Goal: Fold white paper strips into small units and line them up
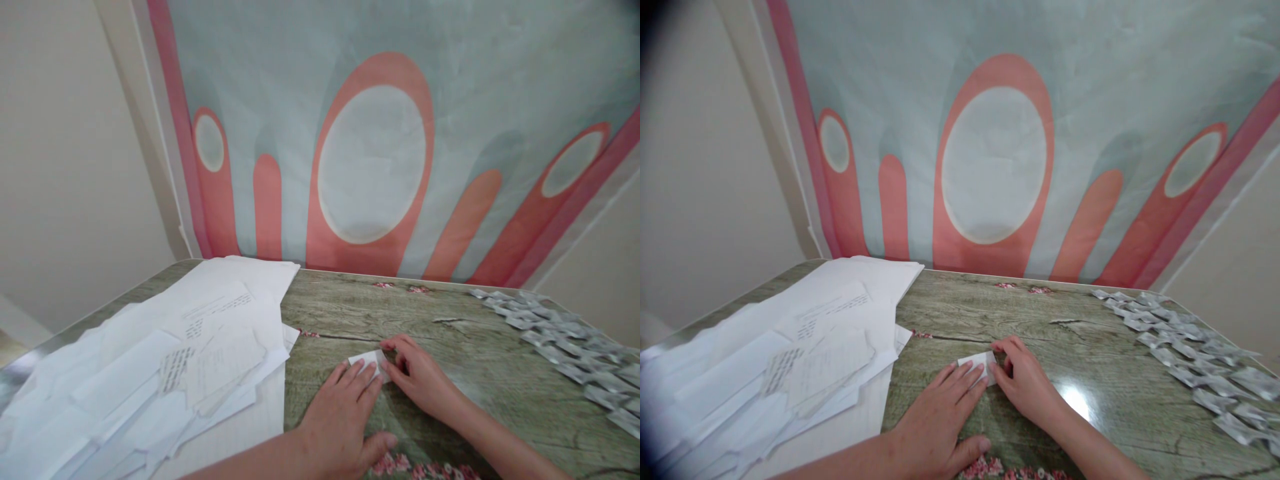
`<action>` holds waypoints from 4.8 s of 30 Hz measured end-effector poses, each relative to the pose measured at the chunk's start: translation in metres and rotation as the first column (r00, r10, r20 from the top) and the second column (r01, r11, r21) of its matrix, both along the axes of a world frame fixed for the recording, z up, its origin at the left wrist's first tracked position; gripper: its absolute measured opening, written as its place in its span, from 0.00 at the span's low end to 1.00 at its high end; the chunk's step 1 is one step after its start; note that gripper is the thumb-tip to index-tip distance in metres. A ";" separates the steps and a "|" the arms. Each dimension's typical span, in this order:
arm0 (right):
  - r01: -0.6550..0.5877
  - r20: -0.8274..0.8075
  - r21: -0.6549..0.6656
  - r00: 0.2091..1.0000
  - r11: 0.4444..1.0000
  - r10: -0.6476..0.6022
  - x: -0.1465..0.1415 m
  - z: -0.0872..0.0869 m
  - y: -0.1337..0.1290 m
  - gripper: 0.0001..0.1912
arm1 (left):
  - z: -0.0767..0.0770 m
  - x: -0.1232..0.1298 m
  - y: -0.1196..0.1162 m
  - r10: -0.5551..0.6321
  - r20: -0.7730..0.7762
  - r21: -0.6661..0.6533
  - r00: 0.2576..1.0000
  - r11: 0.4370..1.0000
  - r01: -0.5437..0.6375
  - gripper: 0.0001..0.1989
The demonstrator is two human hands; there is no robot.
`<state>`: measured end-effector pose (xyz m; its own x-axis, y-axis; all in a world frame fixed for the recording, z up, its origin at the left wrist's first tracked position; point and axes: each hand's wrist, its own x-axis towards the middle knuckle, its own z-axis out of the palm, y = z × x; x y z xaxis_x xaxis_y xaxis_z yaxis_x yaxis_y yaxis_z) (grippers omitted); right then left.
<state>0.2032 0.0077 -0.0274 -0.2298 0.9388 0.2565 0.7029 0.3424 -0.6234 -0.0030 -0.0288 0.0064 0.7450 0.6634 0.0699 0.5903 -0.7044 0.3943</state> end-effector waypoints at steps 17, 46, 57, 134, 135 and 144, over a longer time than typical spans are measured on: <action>0.004 0.018 -0.018 1.000 1.000 -0.004 -0.001 0.000 0.000 0.05 | 0.001 0.001 -0.001 0.039 -0.032 0.034 0.999 0.999 -0.038 0.27; -0.118 0.122 0.057 0.986 0.991 0.110 0.016 0.002 -0.003 0.15 | -0.003 0.000 0.000 0.069 -0.045 0.036 0.997 0.997 -0.067 0.28; -0.266 0.504 0.166 0.850 0.950 0.149 0.020 0.006 -0.007 0.17 | -0.003 -0.001 0.000 0.062 -0.058 0.031 0.996 0.998 -0.060 0.28; -0.323 0.542 0.345 0.835 0.881 0.093 -0.004 0.005 -0.024 0.14 | 0.006 -0.001 0.010 0.080 -0.118 0.193 0.990 0.979 -0.056 0.24; -0.340 0.548 0.343 0.830 0.876 0.107 -0.006 0.005 -0.025 0.13 | 0.006 -0.001 0.009 0.083 -0.121 0.191 0.989 0.980 -0.059 0.24; -0.387 0.632 0.340 0.769 0.857 0.097 -0.012 0.011 -0.030 0.14 | 0.003 0.001 0.008 0.084 -0.135 0.198 0.987 0.979 -0.056 0.28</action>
